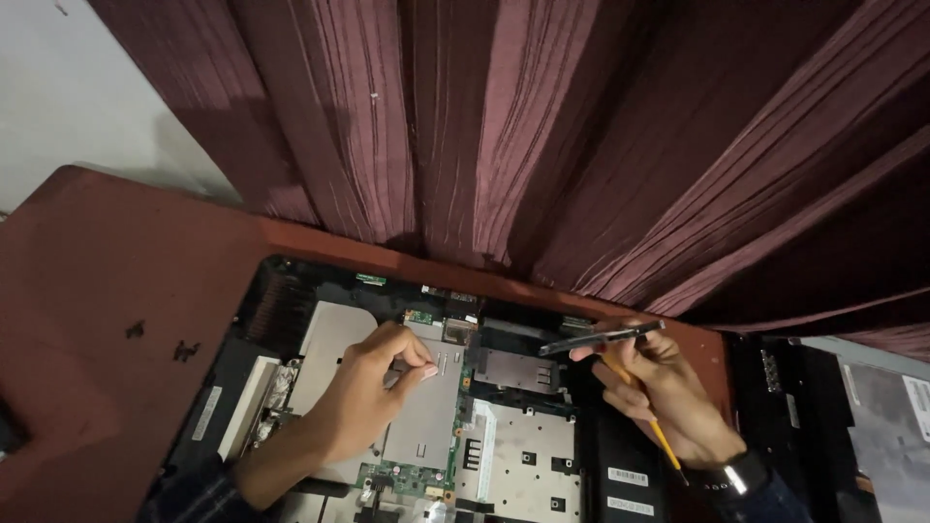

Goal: The person uses a screwdriver to loosen screws securing a hard drive in a laptop chassis, then removes the hard drive and places it on the table. The person continues to loosen additional screws in the chassis.

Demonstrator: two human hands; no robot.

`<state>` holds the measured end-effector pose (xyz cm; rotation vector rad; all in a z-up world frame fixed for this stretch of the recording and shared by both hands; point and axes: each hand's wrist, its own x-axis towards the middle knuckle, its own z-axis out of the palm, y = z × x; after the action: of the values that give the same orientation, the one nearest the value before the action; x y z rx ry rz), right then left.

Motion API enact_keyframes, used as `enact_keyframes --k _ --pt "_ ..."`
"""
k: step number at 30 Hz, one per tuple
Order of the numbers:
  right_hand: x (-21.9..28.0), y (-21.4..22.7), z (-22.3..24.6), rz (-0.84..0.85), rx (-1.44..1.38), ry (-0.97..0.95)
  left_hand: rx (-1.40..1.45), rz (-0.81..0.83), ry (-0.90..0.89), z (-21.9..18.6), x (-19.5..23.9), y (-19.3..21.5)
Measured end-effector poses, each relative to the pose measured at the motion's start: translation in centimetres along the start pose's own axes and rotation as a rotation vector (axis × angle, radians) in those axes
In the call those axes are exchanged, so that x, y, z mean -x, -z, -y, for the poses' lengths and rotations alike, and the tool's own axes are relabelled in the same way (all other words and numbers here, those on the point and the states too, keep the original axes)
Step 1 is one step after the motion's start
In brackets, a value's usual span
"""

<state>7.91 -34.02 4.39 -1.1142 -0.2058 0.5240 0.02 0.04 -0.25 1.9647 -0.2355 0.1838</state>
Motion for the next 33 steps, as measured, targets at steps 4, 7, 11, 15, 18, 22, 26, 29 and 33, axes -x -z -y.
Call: enact_keyframes --k 4,7,11,15,18,22,26,29,33 --pt "0.2 -0.8 0.1 0.043 0.008 -0.002 -0.004 -0.008 -0.029 0.3 0.0 -0.2" --pt "0.1 -1.0 -0.1 0.046 -0.025 -0.013 -0.013 -0.008 -0.036 0.4 0.0 -0.1" --pt "-0.2 -1.5 -0.1 -0.107 -0.005 -0.072 -0.025 0.000 -0.051 0.1 -0.1 0.0" --pt "-0.3 -0.8 -0.1 -0.050 0.023 0.012 -0.020 -0.006 -0.082 0.2 -0.1 -0.1" --pt "-0.5 -1.6 0.9 -0.204 0.139 0.086 -0.058 0.003 -0.083 0.3 -0.1 0.0" --pt "-0.6 -0.5 1.0 -0.217 0.142 0.229 -0.043 0.006 -0.056 0.3 0.0 -0.1" --pt "-0.8 1.1 0.8 -0.268 0.193 0.295 -0.061 -0.020 -0.119 0.1 0.0 -0.1" --pt "-0.5 0.6 1.5 -0.256 0.366 0.359 -0.064 -0.028 -0.136 -0.3 -0.2 0.0" --pt "0.0 0.6 1.8 -0.148 0.737 0.538 -0.100 -0.025 -0.070 -0.7 -0.3 0.0"
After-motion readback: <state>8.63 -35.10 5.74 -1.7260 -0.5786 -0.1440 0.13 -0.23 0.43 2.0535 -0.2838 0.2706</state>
